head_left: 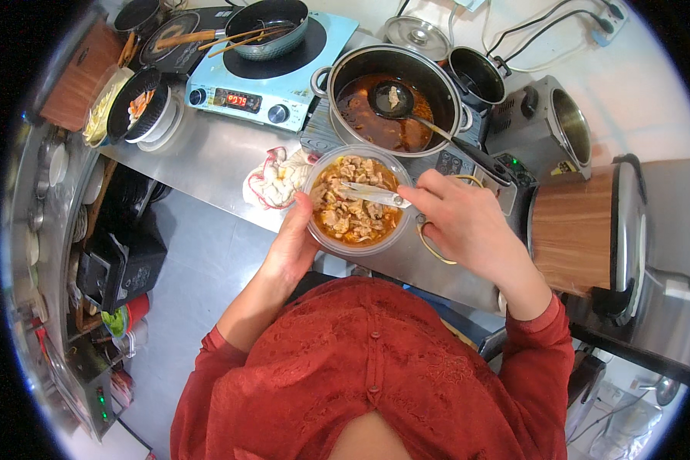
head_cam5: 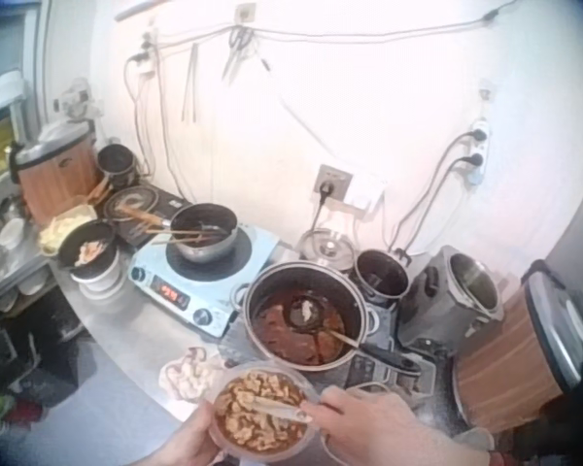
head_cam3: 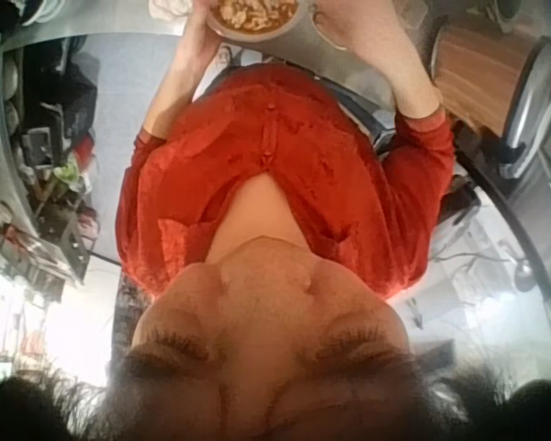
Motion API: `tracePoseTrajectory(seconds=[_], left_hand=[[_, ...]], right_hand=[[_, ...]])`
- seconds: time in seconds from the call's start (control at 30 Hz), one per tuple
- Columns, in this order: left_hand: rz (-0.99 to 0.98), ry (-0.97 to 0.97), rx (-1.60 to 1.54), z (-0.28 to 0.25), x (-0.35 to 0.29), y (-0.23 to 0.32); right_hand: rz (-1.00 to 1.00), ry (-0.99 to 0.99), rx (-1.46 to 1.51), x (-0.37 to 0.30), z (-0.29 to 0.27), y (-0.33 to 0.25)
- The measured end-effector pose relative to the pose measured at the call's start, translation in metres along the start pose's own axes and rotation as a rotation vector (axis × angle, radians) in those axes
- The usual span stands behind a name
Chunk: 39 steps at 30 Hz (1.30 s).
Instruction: The person assembles a takeout meal by adding cooked meat, broth, and seasonings to a plastic container, then adds bean sprouts, chopped green onions, and cabbage using tongs. The container is sealed and handed to a customer.
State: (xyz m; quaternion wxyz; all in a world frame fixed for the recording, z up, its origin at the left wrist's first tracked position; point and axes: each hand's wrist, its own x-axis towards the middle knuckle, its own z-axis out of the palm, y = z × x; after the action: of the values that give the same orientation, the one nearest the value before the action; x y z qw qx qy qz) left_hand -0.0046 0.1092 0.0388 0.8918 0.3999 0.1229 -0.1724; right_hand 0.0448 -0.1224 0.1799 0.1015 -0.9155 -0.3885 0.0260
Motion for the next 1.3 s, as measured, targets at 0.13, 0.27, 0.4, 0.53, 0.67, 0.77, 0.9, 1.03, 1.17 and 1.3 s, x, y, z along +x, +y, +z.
tracePoseTrajectory(seconds=[0.13, 0.27, 0.4, 0.53, 0.67, 0.77, 0.9, 1.03, 1.17, 1.3], left_hand=[[0.003, 0.019, -0.014, 0.000, -0.001, -0.001], [0.020, 0.016, -0.012, -0.003, 0.001, -0.002], [0.044, -0.045, 0.011, -0.005, 0.004, -0.002], [0.004, -0.012, -0.030, -0.005, 0.005, -0.001], [0.052, 0.017, -0.066, -0.006, 0.006, 0.000], [0.031, 0.030, -0.100, -0.007, 0.008, 0.002], [0.036, 0.064, -0.104, -0.009, 0.006, 0.003], [0.046, 0.065, -0.098, -0.010, 0.005, 0.003], [0.048, 0.060, -0.099, -0.011, 0.004, 0.005], [0.051, 0.046, -0.067, -0.012, -0.001, 0.005]], right_hand=[[0.048, 0.027, -0.031, -0.003, -0.003, 0.010], [0.057, 0.034, -0.147, -0.002, -0.010, 0.018], [0.099, 0.032, -0.058, 0.003, -0.010, 0.011], [0.018, -0.005, -0.104, 0.006, -0.011, 0.008], [-0.047, -0.009, -0.045, -0.005, -0.016, 0.006], [-0.060, -0.068, -0.066, -0.010, -0.009, -0.001], [-0.062, -0.098, -0.035, -0.014, -0.005, -0.006], [-0.013, -0.072, -0.078, -0.017, -0.013, -0.002], [0.020, -0.090, -0.125, -0.012, -0.021, -0.003], [-0.072, 0.020, -0.010, -0.003, -0.023, -0.011]])
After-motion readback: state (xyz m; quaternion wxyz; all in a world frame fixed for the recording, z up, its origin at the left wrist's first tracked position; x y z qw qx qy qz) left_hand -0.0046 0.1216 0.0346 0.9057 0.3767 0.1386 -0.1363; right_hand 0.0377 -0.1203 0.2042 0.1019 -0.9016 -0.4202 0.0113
